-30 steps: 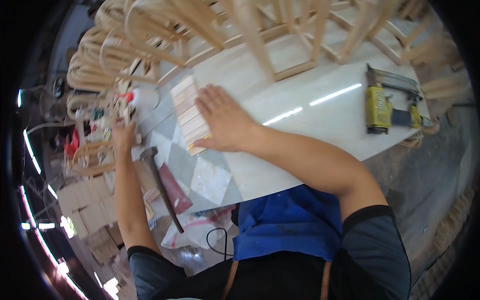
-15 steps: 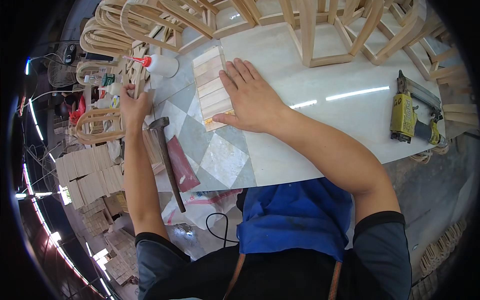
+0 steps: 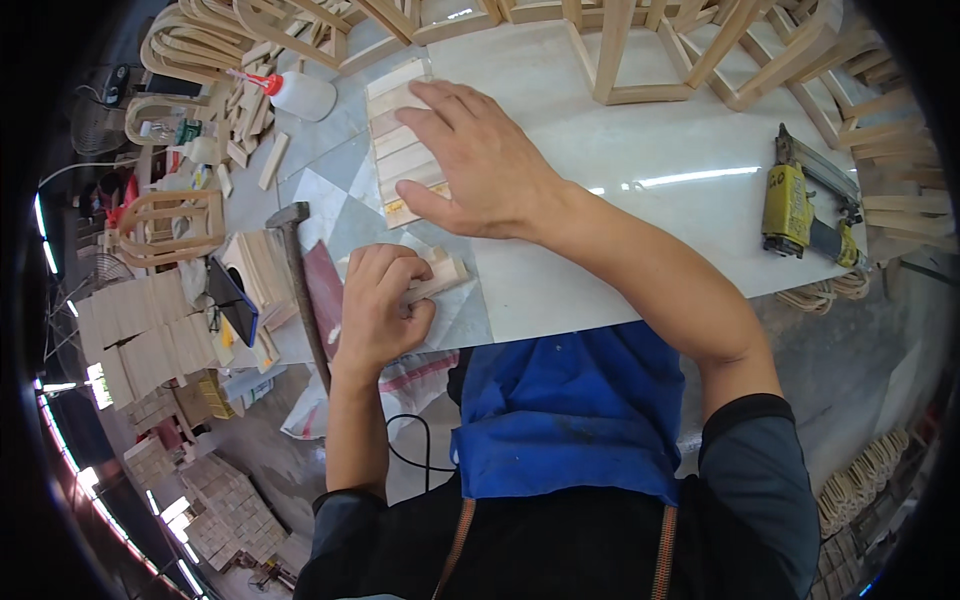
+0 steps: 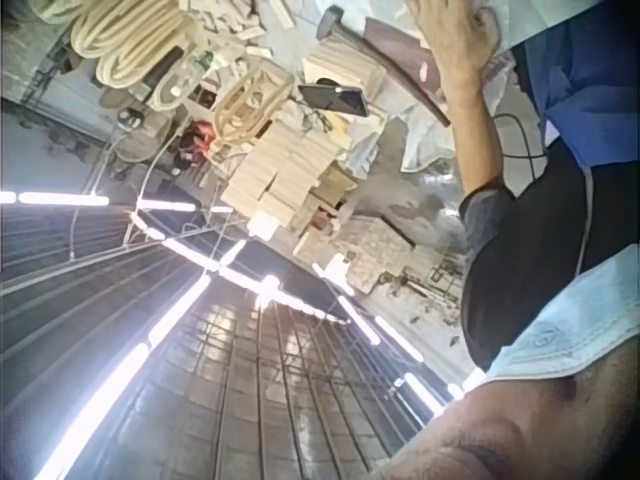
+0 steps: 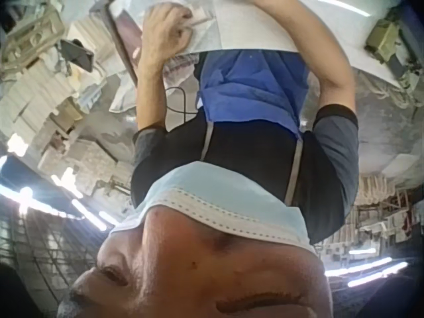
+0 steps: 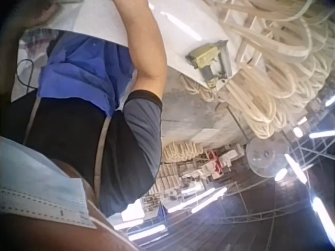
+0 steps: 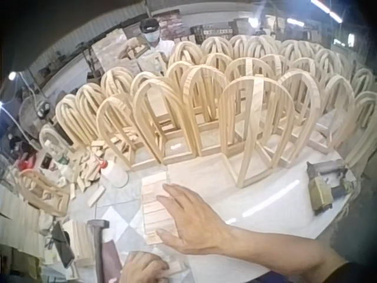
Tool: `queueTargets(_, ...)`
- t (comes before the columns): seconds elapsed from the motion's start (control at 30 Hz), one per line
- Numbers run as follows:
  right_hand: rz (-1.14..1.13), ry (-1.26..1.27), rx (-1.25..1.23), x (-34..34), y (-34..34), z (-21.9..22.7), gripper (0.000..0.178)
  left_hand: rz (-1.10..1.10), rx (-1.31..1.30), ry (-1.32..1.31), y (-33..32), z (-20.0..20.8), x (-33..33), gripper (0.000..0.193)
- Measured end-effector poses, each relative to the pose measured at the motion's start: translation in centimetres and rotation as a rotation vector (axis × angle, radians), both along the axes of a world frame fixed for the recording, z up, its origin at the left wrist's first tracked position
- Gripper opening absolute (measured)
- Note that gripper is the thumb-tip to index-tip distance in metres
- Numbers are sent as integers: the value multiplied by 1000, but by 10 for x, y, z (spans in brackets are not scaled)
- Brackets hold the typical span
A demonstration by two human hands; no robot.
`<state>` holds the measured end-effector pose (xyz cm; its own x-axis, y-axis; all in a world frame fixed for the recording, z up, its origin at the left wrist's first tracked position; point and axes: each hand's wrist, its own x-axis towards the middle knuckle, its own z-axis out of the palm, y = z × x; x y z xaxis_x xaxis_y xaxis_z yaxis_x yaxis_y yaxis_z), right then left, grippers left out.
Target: Assembling curved wooden frame components using glue and a pneumatic nail gun.
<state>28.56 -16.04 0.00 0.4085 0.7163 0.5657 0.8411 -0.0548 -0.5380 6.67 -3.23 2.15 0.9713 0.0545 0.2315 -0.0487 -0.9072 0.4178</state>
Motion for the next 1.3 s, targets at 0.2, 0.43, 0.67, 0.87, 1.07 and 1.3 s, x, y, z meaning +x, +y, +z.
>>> queueTargets(0.2, 306, 153, -250, -49, -57, 22, 41, 0, -31, 5, 4, 6, -9, 43)
queueTargets(0.43, 250, 100, -322, -75, -61, -8, 28, 57, -108, -100, 11, 0, -19, 52)
queueTargets(0.67, 173, 56, -293, -87, -69, 9, 20, 209, 20, -20, 44, -15, -45, 55)
queueTargets(0.87, 249, -9, -302, -99, -73, 0, 20, 235, 85, -91, 28, 6, -50, 52)
queueTargets(1.07, 268, -50, -324, -103, -64, 10, 21, 297, 135, 1, 24, 5, -56, 54)
queueTargets(1.3, 305, -24, -328, -98, -37, 0, 24, 415, 62, -32, 40, 1, -60, 55)
